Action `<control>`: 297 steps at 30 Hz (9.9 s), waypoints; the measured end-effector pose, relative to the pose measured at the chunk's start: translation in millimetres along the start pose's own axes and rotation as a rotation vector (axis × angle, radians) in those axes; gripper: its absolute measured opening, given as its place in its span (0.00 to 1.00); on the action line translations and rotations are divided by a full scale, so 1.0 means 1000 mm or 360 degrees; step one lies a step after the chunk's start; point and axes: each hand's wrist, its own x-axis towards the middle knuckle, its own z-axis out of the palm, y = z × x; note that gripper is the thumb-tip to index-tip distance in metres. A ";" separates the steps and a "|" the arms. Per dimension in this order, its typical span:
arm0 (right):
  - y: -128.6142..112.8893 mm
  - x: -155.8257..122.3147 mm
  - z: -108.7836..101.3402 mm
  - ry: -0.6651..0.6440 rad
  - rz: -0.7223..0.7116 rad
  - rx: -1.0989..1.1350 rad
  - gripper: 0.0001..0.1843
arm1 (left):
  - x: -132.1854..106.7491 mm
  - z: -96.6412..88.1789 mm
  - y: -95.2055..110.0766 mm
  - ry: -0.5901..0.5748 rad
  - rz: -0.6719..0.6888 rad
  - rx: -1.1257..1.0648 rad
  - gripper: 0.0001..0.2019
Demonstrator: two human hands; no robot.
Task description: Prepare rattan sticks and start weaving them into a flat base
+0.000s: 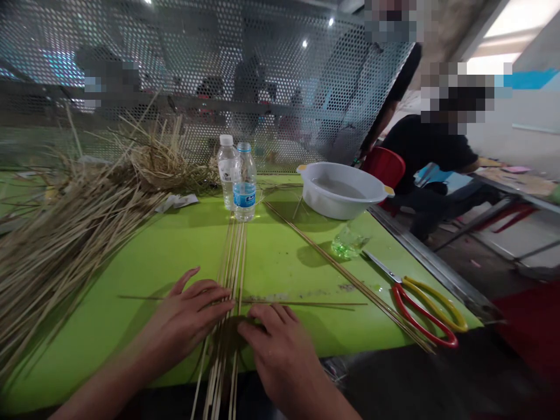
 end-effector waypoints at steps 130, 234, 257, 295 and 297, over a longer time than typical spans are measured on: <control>0.139 0.119 0.021 -0.0386 0.0071 -0.0217 0.12 | 0.049 0.008 -0.106 -0.0147 -0.0456 0.0339 0.17; 0.139 0.114 -0.073 0.0458 0.0426 -0.0002 0.11 | 0.055 0.000 -0.106 -0.0611 -0.0640 0.0125 0.26; 0.115 0.108 -0.025 -0.0699 0.0228 -0.0422 0.27 | 0.049 -0.013 -0.071 -0.0704 -0.0456 -0.0158 0.35; 0.116 0.109 -0.020 -0.0617 0.0178 -0.0346 0.27 | 0.044 -0.034 -0.103 -0.0653 -0.0655 -0.0061 0.30; 0.115 0.110 -0.019 -0.0611 0.0156 -0.0313 0.27 | 0.041 -0.033 -0.109 -0.0645 -0.0673 -0.0022 0.28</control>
